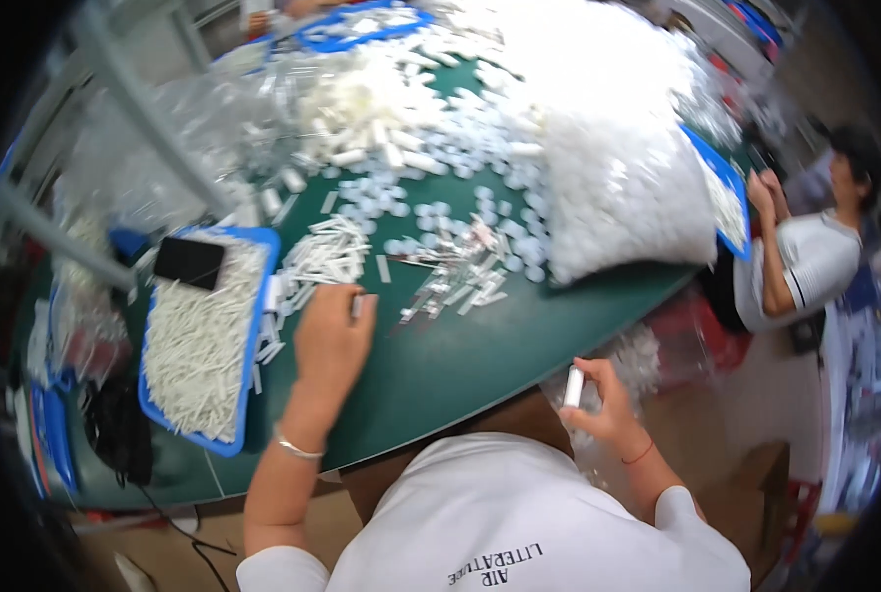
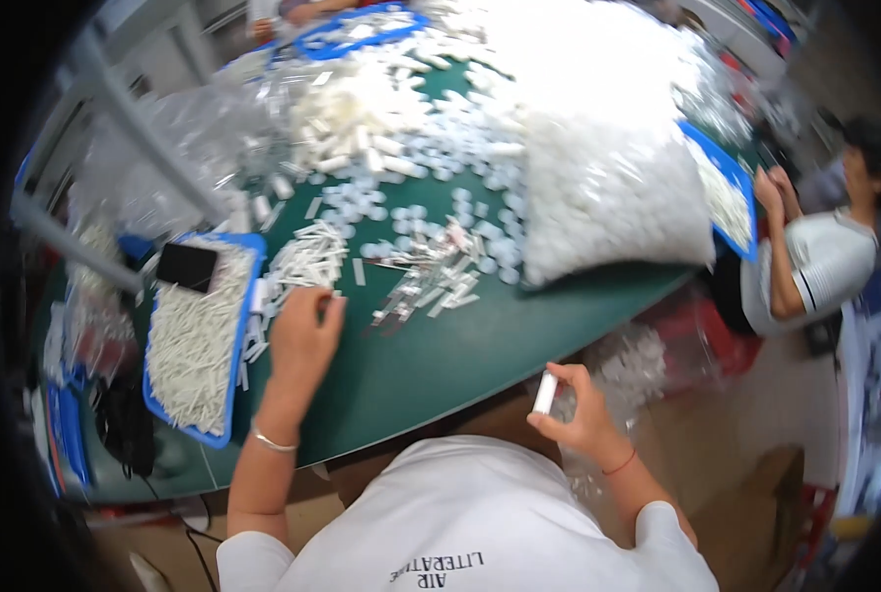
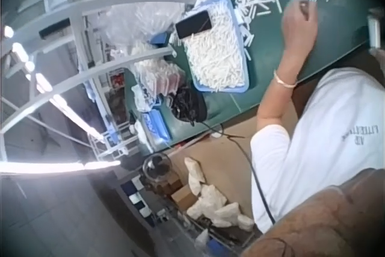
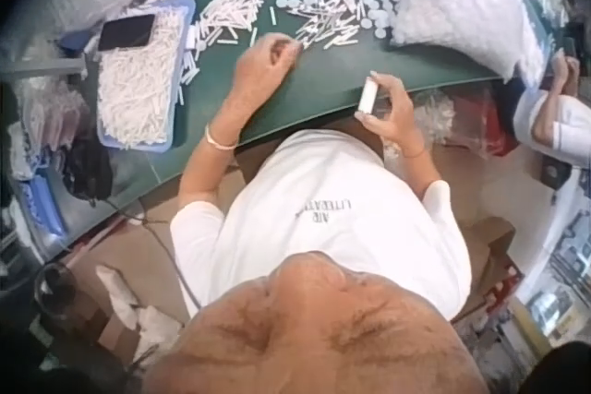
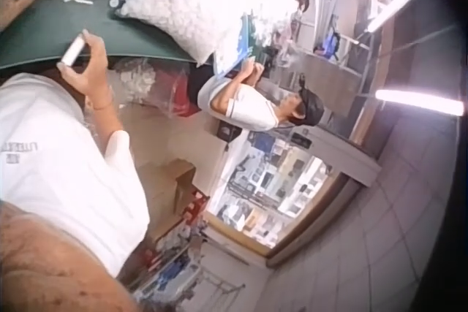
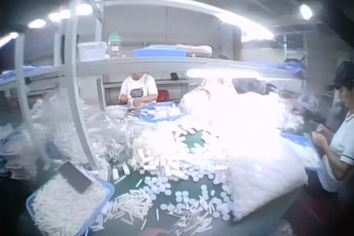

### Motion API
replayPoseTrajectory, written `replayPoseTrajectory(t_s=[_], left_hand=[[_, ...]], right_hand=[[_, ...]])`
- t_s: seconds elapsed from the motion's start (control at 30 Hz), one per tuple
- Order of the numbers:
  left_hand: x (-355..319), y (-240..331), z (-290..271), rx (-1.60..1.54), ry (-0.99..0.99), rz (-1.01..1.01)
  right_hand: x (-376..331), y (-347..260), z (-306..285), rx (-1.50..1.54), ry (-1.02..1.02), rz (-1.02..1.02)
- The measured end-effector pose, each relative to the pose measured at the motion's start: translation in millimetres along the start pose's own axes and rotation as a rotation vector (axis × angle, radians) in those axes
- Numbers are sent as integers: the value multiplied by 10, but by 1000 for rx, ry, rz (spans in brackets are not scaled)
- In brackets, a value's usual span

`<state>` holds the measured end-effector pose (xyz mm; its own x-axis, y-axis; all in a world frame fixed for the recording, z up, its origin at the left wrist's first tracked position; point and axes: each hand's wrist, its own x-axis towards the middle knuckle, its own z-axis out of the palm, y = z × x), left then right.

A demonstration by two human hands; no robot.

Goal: Assembling small white plastic parts by inserting rods into tubes and capping them at a factory workbench.

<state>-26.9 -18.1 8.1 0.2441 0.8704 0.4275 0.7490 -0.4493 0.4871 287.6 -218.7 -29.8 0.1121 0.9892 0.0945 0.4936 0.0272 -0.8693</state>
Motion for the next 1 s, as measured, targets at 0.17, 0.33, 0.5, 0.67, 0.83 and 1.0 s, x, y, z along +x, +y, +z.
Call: replayPoseTrajectory(t_s=[0.17, 0.33, 0.5, 0.67, 0.83, 1.0], left_hand=[[8, -321, 154, 161, -95, 70], [44, -372, 328, 238, -75, 124], [-17, -387, 351, 119, -64, 77], [-32, -351, 350, -65, -28, 23], [-3, -245, 316, -144, 21, 60], [7, -272, 270, -260, 27, -56]], right_hand=[[-761, 1067, -155, -130, 49, 525], [-1425, 1973, -152, -475, 103, 486], [-724, 1219, -296, -157, -124, 600], [642, -462, -82, -28, -129, -129], [1806, -566, 649, -203, 31, -523], [2356, -429, 1237, -528, 16, -666]])
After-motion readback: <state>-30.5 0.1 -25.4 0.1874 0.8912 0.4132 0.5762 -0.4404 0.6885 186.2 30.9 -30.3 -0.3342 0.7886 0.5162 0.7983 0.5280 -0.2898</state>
